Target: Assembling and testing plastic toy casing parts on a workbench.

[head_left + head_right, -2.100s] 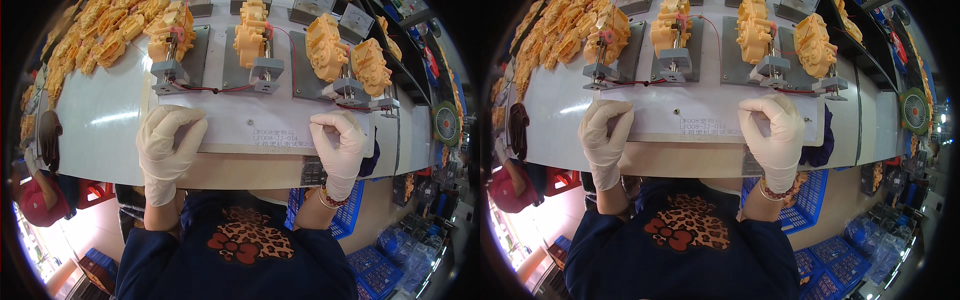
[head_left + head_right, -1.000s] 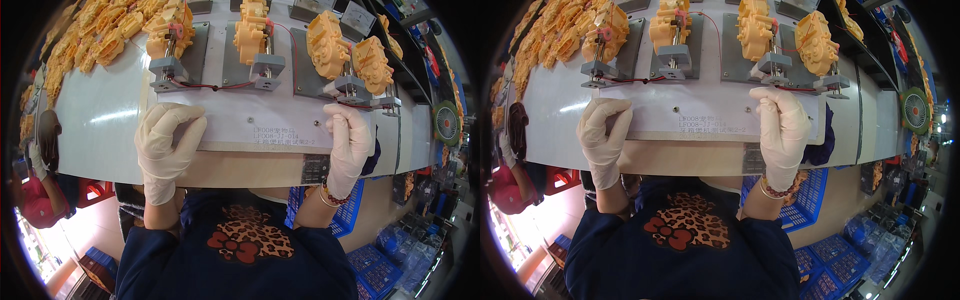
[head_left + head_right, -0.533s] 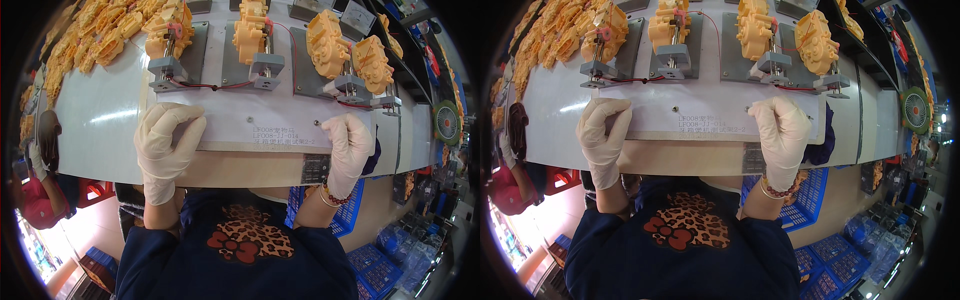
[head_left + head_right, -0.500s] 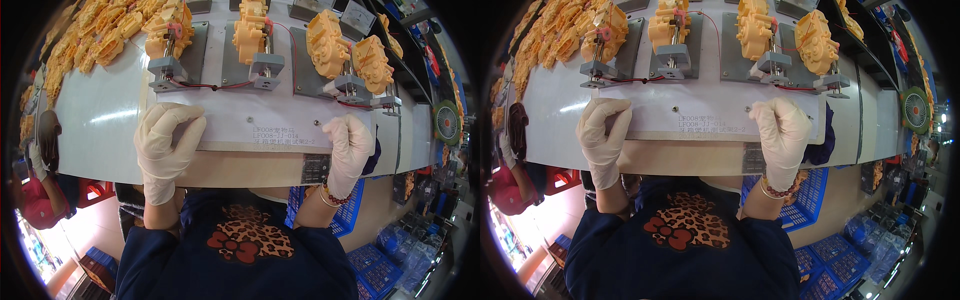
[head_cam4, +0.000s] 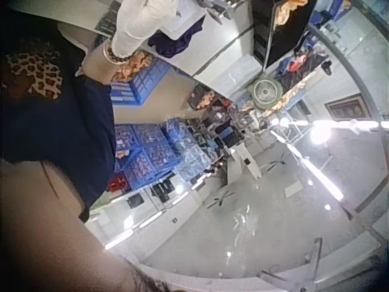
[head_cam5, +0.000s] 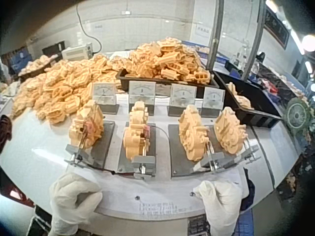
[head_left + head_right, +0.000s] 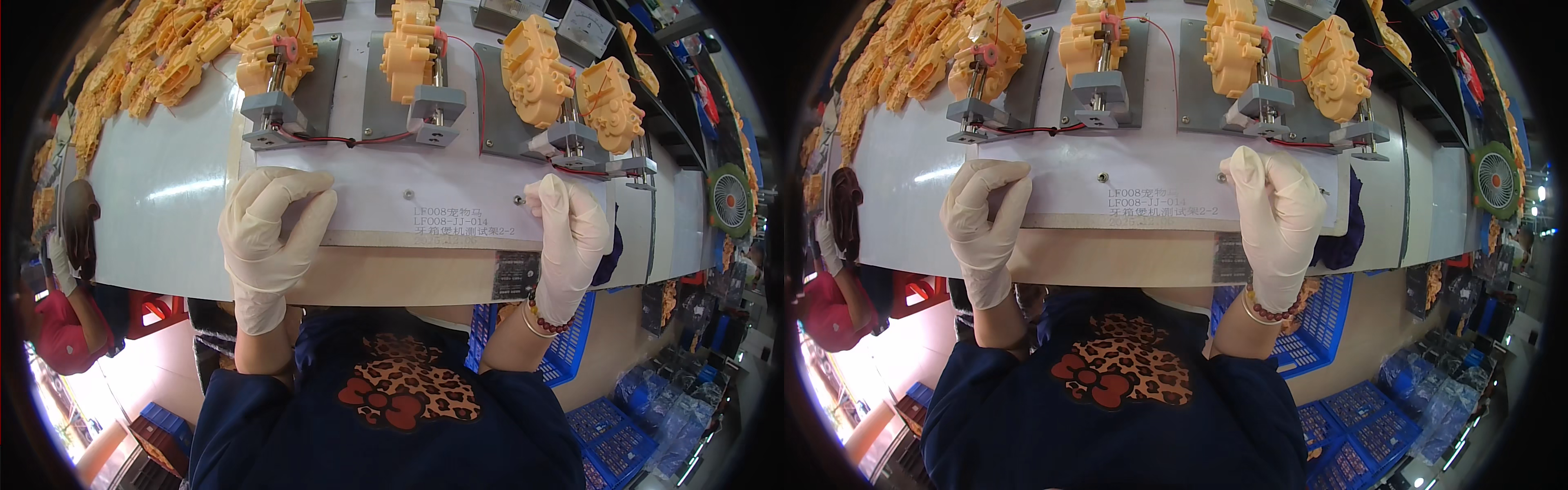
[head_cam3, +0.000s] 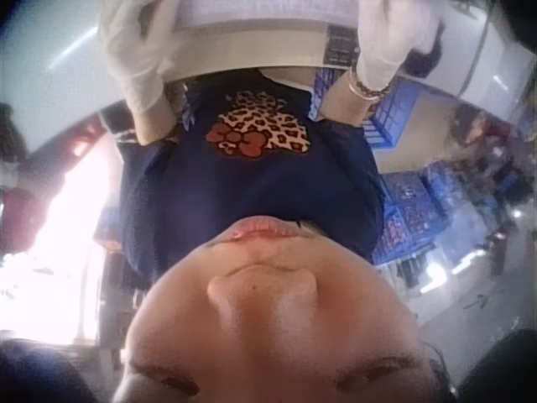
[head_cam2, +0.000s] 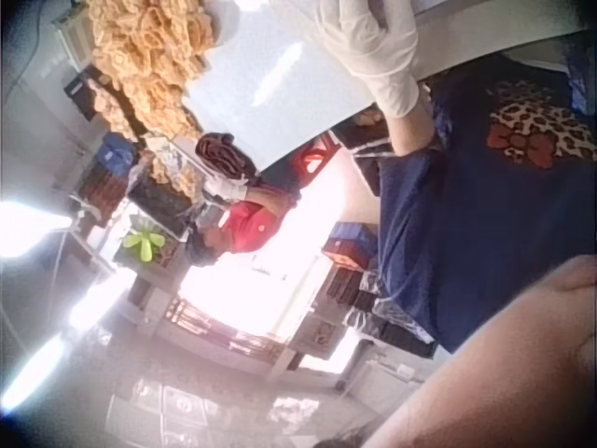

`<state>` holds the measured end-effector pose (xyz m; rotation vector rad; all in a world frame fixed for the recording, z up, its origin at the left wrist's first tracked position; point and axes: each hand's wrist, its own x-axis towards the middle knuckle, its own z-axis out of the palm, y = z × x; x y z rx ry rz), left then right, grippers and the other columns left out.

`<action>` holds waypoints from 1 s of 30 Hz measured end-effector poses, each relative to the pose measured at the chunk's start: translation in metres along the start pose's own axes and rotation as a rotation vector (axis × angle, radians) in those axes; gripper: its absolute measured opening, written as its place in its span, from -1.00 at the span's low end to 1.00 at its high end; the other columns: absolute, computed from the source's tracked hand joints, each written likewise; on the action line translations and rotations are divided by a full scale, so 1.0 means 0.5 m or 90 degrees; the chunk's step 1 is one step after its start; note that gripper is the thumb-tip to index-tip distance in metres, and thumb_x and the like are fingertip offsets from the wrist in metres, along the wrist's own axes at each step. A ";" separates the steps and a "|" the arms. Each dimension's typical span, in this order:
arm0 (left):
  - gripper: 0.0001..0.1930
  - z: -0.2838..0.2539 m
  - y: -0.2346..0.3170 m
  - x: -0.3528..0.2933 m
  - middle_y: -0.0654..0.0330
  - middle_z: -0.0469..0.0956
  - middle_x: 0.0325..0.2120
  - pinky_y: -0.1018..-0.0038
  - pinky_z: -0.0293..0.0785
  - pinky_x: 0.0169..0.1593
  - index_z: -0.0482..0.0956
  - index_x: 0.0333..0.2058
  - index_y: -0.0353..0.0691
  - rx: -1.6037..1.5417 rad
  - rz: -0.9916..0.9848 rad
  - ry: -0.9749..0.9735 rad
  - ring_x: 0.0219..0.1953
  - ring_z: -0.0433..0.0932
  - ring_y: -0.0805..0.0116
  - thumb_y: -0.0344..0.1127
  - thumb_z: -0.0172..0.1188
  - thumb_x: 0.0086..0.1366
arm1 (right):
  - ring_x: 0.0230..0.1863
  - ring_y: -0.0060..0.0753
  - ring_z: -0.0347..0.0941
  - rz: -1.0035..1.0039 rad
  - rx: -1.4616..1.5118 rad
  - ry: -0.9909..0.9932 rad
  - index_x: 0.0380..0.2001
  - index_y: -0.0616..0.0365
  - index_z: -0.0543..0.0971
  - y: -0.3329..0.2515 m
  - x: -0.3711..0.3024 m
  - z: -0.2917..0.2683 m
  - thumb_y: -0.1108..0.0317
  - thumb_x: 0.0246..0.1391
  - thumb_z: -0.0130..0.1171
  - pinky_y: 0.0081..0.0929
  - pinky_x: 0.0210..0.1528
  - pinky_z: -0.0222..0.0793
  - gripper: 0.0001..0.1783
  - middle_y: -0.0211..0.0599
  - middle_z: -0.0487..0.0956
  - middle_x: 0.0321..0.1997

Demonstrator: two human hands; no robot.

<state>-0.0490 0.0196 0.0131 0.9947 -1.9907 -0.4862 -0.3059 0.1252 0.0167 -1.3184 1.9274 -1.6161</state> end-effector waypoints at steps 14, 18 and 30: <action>-0.81 0.002 -0.002 -0.002 0.23 0.59 -0.50 0.45 0.45 -0.35 0.66 -0.40 -0.21 -0.008 0.002 0.006 -0.43 0.55 0.30 -0.57 0.37 -0.06 | -0.39 -0.61 0.46 -0.015 0.011 -0.047 -0.35 0.36 0.63 0.004 -0.001 -0.010 0.55 0.14 0.21 -0.64 -0.30 0.37 -0.92 -0.32 0.62 -0.40; -0.80 0.002 -0.004 -0.002 0.23 0.59 -0.49 0.45 0.45 -0.35 0.66 -0.39 -0.21 -0.007 0.009 0.004 -0.43 0.55 0.31 -0.57 0.37 -0.06 | -0.42 -0.60 0.45 -0.032 -0.009 -0.051 -0.40 0.36 0.63 0.005 -0.001 -0.013 0.54 0.14 0.23 -0.63 -0.32 0.34 -0.92 -0.32 0.61 -0.44; -0.78 0.003 -0.004 -0.004 0.24 0.59 -0.48 0.45 0.45 -0.34 0.67 -0.38 -0.20 -0.003 0.002 0.007 -0.42 0.54 0.32 -0.57 0.38 -0.07 | -0.43 -0.63 0.43 -0.034 -0.004 -0.019 -0.40 0.34 0.63 0.014 -0.002 -0.007 0.53 0.10 0.26 -0.66 -0.35 0.32 -0.94 -0.35 0.59 -0.44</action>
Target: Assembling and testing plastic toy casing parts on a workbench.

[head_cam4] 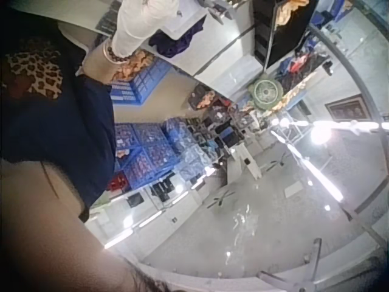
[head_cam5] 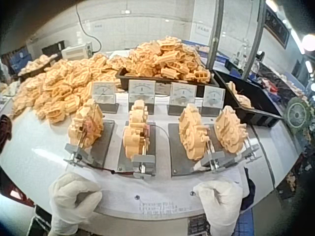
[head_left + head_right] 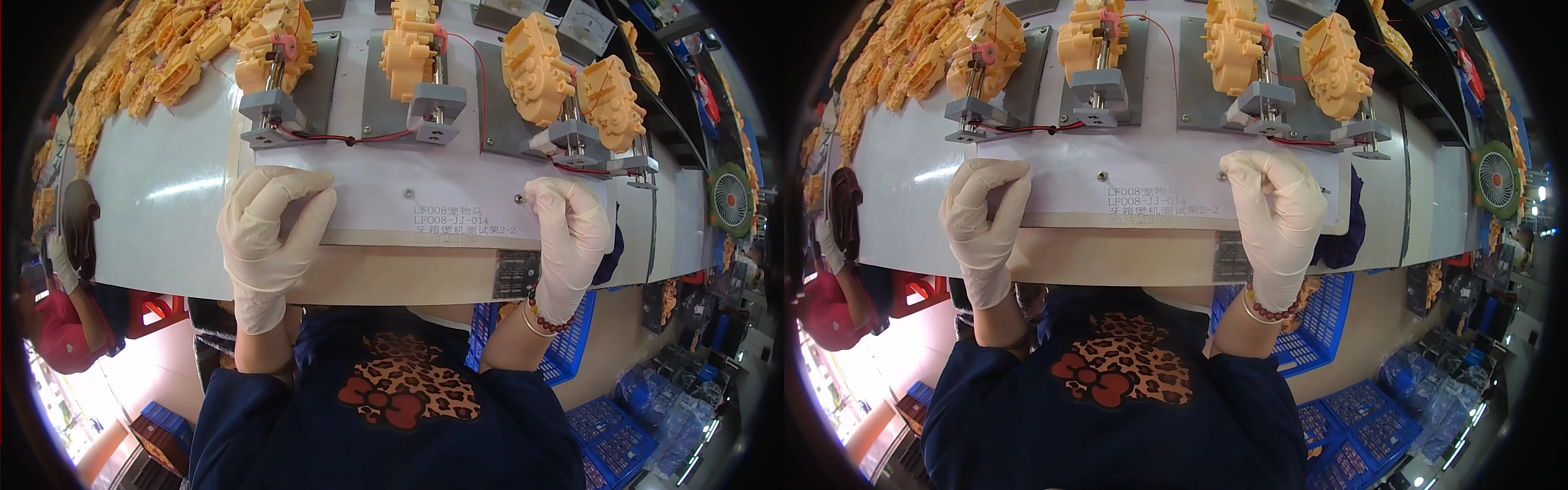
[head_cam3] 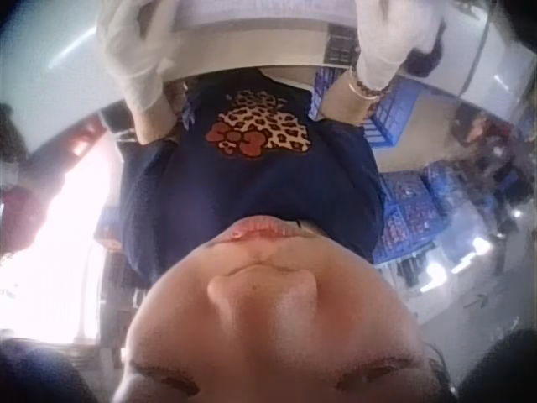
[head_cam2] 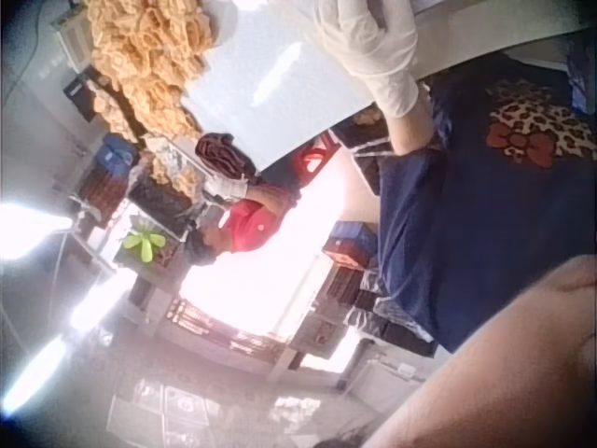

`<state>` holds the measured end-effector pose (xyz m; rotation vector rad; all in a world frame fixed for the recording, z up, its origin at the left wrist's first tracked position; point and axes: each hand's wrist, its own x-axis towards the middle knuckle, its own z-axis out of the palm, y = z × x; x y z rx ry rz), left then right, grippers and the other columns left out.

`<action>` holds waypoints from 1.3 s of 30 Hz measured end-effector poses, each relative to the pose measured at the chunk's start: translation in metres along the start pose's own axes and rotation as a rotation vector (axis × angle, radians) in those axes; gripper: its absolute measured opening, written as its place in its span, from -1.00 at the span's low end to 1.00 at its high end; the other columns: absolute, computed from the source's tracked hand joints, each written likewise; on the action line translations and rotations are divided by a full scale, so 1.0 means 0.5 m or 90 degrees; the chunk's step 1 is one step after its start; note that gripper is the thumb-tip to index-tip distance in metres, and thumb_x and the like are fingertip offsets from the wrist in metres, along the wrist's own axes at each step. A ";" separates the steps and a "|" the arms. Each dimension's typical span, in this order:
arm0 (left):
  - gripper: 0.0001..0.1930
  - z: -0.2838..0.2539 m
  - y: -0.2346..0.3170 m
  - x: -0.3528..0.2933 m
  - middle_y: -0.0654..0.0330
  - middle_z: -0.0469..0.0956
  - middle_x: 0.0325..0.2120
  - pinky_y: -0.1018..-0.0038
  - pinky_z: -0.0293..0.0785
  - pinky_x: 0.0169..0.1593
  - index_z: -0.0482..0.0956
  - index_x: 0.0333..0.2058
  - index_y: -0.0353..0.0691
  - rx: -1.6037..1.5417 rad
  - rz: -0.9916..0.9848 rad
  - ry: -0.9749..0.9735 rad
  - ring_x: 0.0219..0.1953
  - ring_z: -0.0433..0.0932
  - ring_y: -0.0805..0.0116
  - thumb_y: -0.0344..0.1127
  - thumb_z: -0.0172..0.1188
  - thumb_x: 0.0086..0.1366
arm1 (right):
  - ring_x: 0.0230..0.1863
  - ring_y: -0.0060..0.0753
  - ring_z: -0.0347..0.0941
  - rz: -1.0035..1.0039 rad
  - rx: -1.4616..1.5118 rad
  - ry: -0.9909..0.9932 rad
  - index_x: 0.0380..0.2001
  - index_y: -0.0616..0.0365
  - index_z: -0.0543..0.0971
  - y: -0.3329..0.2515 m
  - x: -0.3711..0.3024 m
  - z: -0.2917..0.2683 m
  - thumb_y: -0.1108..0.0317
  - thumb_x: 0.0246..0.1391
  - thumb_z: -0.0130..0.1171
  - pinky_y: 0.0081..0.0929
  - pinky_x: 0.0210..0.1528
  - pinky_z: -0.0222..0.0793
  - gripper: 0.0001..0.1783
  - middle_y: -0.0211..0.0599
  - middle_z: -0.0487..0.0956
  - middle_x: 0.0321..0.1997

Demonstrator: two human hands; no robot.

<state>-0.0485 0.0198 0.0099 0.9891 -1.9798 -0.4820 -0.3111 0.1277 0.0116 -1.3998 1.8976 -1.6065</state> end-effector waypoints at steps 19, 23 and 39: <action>-0.81 -0.001 0.003 0.000 0.24 0.60 -0.48 0.45 0.45 -0.31 0.67 -0.40 -0.20 0.005 -0.016 -0.001 -0.40 0.56 0.31 -0.55 0.37 -0.06 | -0.42 -0.59 0.45 -0.020 -0.007 -0.035 -0.41 0.29 0.60 -0.003 0.000 -0.009 0.63 0.07 0.11 -0.64 -0.31 0.34 -0.91 -0.36 0.56 -0.46; -0.81 -0.002 0.005 -0.001 0.24 0.60 -0.48 0.45 0.45 -0.31 0.67 -0.39 -0.20 0.006 -0.023 -0.005 -0.40 0.56 0.32 -0.55 0.37 -0.06 | -0.43 -0.54 0.44 -0.070 0.078 -0.042 -0.48 0.34 0.53 0.007 0.002 -0.009 0.59 0.12 0.09 -0.60 -0.30 0.36 -0.90 -0.31 0.54 -0.48; -0.80 0.000 0.005 -0.001 0.24 0.59 -0.49 0.46 0.45 -0.35 0.67 -0.40 -0.21 -0.004 -0.023 0.002 -0.43 0.55 0.32 -0.57 0.37 -0.07 | -0.39 -0.58 0.41 -0.047 -0.038 -0.021 -0.41 0.25 0.56 0.010 0.003 -0.002 0.60 0.04 0.19 -0.63 -0.28 0.32 -0.95 -0.36 0.60 -0.39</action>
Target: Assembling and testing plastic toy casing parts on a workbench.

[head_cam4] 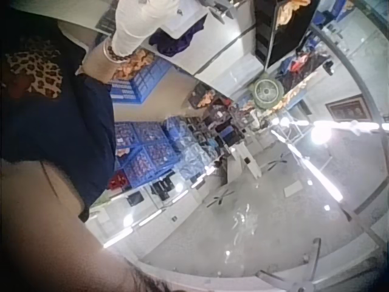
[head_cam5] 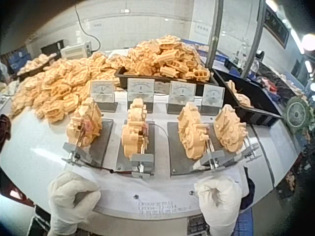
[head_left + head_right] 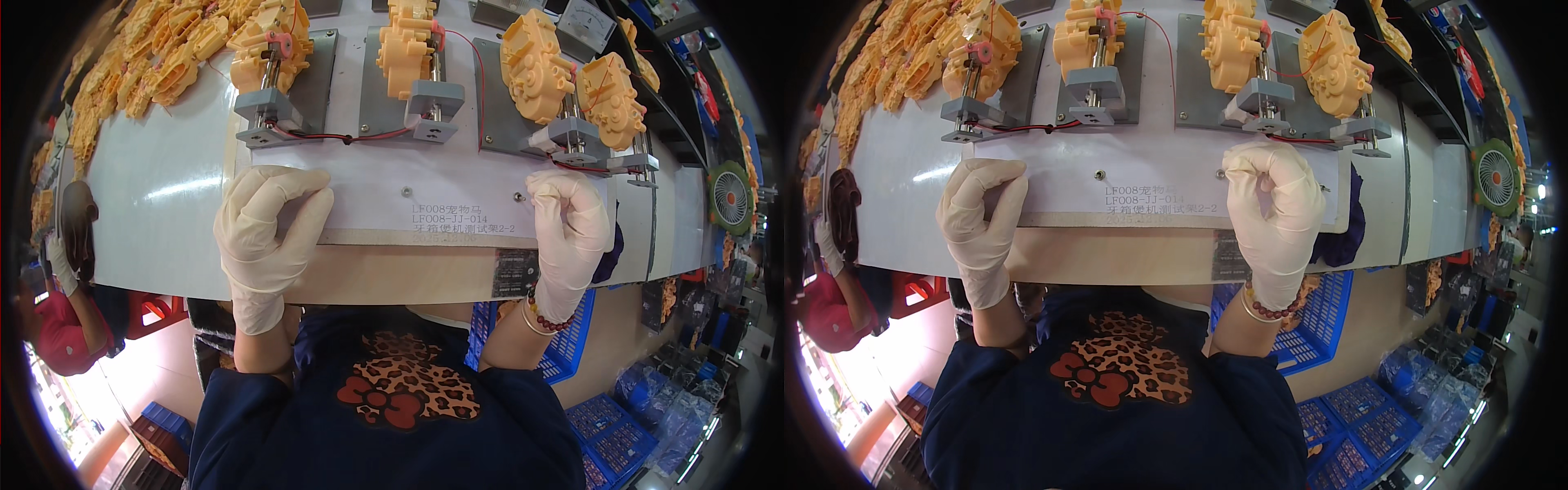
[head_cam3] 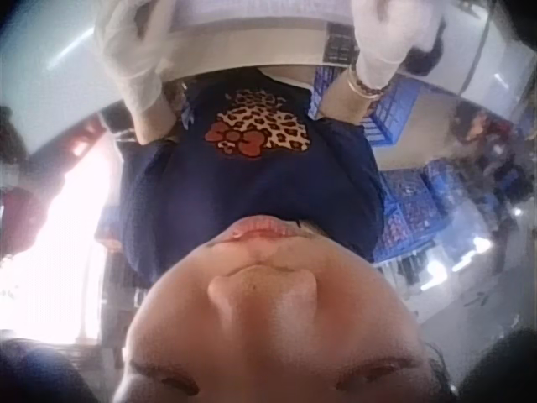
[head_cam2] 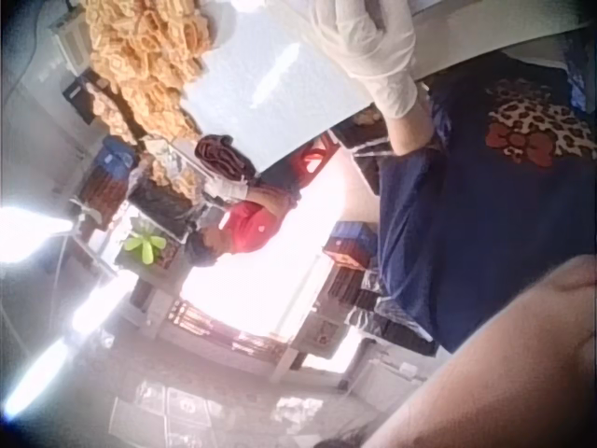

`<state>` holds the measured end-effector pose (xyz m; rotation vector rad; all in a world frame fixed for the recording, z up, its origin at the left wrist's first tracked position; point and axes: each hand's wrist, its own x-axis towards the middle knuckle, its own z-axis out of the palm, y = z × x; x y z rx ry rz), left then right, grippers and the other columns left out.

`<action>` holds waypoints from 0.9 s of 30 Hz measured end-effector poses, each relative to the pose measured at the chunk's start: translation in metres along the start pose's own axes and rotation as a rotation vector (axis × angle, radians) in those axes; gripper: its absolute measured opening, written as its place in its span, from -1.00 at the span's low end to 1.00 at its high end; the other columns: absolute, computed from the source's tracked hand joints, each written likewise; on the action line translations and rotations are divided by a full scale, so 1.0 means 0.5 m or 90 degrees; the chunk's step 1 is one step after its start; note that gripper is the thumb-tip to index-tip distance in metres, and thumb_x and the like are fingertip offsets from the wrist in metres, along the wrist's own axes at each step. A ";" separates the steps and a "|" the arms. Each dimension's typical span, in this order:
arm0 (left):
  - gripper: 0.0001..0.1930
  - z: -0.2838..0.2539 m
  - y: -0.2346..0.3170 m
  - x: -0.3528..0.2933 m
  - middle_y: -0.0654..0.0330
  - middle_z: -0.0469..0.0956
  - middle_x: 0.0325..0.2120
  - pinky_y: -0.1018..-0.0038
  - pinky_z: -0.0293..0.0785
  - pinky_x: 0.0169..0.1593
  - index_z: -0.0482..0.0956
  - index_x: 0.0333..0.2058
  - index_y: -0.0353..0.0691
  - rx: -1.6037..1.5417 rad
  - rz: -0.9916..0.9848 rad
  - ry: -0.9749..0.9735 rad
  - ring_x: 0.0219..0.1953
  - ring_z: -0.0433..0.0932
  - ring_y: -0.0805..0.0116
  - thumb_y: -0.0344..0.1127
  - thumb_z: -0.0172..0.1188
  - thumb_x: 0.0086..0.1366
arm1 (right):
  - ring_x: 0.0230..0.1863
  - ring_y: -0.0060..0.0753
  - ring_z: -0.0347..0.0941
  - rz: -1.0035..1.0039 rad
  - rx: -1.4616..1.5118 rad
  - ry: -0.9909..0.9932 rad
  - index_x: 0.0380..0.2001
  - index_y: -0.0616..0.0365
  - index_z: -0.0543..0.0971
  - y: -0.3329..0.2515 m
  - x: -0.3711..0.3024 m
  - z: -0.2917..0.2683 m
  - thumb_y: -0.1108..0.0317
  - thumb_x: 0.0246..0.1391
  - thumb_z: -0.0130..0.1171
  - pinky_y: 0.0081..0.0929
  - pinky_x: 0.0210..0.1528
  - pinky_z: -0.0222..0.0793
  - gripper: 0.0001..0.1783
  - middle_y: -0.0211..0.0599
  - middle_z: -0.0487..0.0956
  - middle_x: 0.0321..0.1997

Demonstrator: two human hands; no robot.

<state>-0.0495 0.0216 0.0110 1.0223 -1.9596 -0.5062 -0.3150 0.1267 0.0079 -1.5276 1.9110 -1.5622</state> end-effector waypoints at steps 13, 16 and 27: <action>-0.80 0.000 -0.003 0.000 0.23 0.59 -0.48 0.46 0.45 -0.35 0.67 -0.39 -0.20 0.002 0.003 0.000 -0.42 0.55 0.33 -0.56 0.37 -0.06 | -0.39 -0.51 0.47 -0.003 0.061 0.012 -0.40 0.32 0.53 -0.010 -0.001 -0.001 0.58 0.15 0.11 -0.58 -0.27 0.38 -0.94 -0.31 0.58 -0.40; -0.80 0.001 -0.001 -0.001 0.23 0.59 -0.48 0.46 0.45 -0.34 0.67 -0.40 -0.20 0.012 0.004 0.007 -0.42 0.55 0.32 -0.56 0.37 -0.06 | -0.40 -0.54 0.42 0.015 0.033 0.035 -0.40 0.27 0.54 -0.012 0.002 0.005 0.60 0.10 0.15 -0.59 -0.28 0.35 -0.97 -0.35 0.57 -0.41; -0.80 0.001 0.001 -0.001 0.24 0.59 -0.48 0.46 0.45 -0.35 0.67 -0.40 -0.20 0.008 0.008 0.003 -0.42 0.55 0.33 -0.57 0.37 -0.07 | -0.44 -0.60 0.38 0.018 -0.049 0.042 -0.39 0.19 0.60 -0.016 -0.002 0.005 0.60 0.00 0.28 -0.62 -0.32 0.31 -0.90 -0.40 0.57 -0.42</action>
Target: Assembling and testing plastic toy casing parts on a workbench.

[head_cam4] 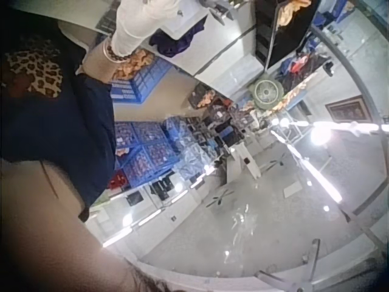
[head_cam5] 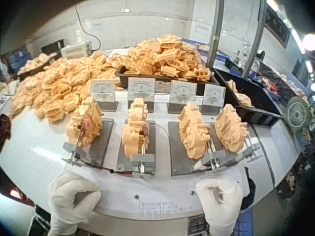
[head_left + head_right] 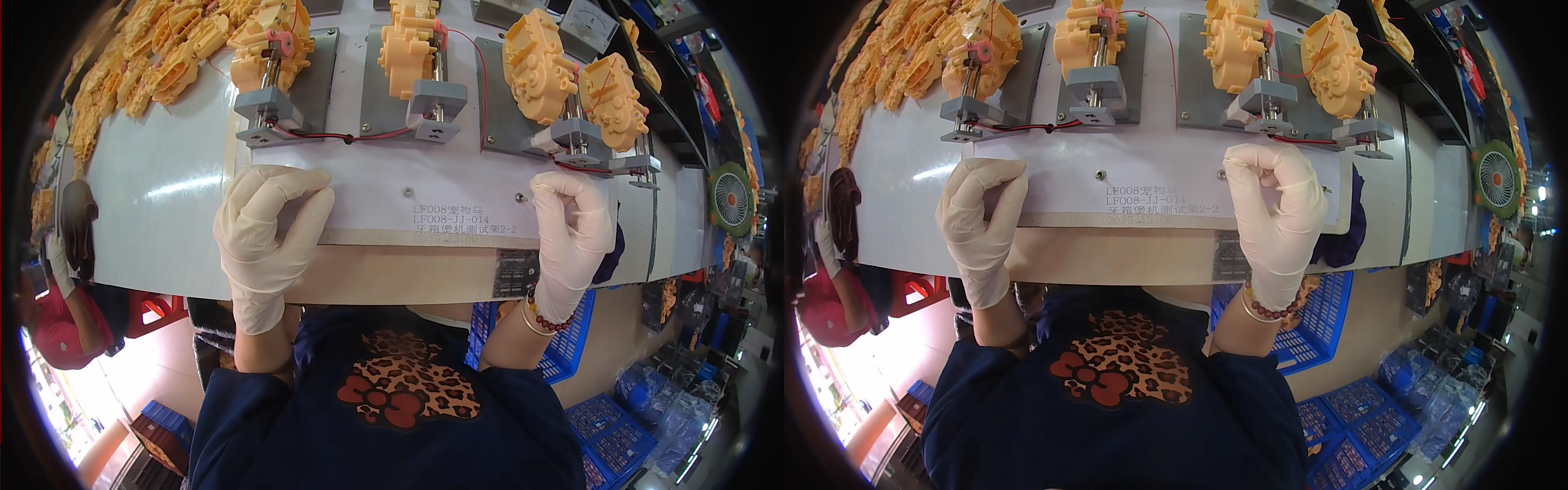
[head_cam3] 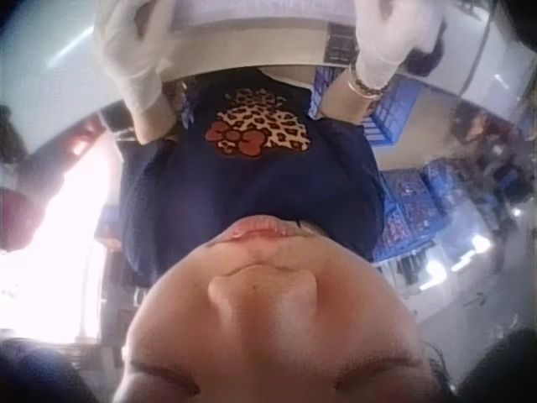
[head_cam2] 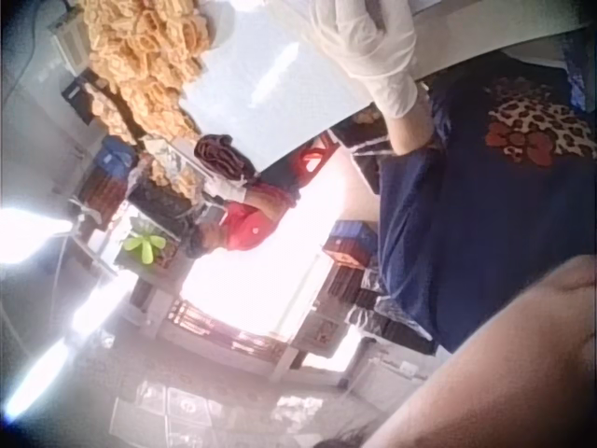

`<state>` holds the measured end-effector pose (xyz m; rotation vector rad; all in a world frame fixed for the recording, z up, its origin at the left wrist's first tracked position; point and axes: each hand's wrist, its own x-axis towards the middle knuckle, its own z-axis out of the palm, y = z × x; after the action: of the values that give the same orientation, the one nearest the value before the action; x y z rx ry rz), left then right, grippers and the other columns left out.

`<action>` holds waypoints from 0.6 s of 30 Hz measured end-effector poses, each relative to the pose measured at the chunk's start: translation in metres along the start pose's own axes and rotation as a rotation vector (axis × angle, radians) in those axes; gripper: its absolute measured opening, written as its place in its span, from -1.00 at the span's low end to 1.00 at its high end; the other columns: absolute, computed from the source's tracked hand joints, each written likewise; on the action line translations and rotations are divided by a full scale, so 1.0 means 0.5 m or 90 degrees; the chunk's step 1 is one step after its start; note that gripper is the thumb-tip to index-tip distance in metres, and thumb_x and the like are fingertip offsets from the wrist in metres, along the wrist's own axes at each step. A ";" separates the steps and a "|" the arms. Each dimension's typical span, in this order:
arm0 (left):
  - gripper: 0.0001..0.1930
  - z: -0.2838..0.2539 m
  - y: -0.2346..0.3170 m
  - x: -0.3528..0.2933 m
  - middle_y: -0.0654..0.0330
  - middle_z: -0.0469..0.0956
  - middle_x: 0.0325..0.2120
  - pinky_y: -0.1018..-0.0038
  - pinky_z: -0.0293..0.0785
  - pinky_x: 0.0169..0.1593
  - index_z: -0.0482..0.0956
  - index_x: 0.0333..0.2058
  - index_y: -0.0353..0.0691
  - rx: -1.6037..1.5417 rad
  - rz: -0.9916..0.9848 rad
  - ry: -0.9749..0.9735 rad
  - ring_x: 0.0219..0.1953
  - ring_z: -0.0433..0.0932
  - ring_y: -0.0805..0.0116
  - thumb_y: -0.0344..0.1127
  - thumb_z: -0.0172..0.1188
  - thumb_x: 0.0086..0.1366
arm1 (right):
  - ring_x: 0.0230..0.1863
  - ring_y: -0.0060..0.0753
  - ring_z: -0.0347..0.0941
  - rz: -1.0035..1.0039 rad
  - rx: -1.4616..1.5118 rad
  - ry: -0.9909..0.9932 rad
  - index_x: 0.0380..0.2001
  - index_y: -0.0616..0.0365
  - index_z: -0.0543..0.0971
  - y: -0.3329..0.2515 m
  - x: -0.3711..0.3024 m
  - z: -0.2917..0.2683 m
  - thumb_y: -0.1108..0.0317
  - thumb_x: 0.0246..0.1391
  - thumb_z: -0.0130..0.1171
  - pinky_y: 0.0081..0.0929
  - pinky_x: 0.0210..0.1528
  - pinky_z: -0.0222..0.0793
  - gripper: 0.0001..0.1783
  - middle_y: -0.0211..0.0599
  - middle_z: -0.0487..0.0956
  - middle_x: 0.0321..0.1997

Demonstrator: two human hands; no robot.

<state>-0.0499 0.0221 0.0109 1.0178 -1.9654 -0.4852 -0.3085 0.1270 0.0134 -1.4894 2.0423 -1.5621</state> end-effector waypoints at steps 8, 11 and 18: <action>-0.79 0.001 -0.001 -0.001 0.25 0.59 -0.47 0.47 0.45 -0.35 0.67 -0.39 -0.19 0.000 -0.002 0.000 -0.41 0.55 0.34 -0.57 0.38 -0.07 | -0.43 -0.59 0.44 0.040 0.066 0.023 -0.32 0.23 0.64 0.001 -0.002 0.009 0.68 0.04 0.18 -0.64 -0.32 0.34 -0.83 -0.39 0.60 -0.40; -0.78 -0.001 -0.003 0.000 0.24 0.59 -0.47 0.47 0.45 -0.35 0.67 -0.39 -0.19 0.005 0.003 -0.003 -0.41 0.55 0.34 -0.57 0.38 -0.07 | -0.41 -0.59 0.44 -0.027 0.030 0.010 -0.31 0.22 0.65 0.009 -0.001 0.006 0.70 -0.02 0.22 -0.64 -0.28 0.35 -0.79 -0.39 0.61 -0.39; -0.79 0.000 -0.002 -0.001 0.26 0.60 -0.46 0.48 0.45 -0.33 0.67 -0.39 -0.17 0.018 0.000 -0.003 -0.41 0.55 0.34 -0.55 0.39 -0.07 | -0.40 -0.62 0.45 -0.057 -0.017 0.011 -0.29 0.20 0.66 0.005 0.000 0.001 0.71 -0.07 0.27 -0.65 -0.25 0.37 -0.75 -0.39 0.62 -0.39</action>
<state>-0.0492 0.0217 0.0101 1.0348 -1.9806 -0.4618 -0.3097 0.1263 0.0110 -1.6041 2.0393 -1.5909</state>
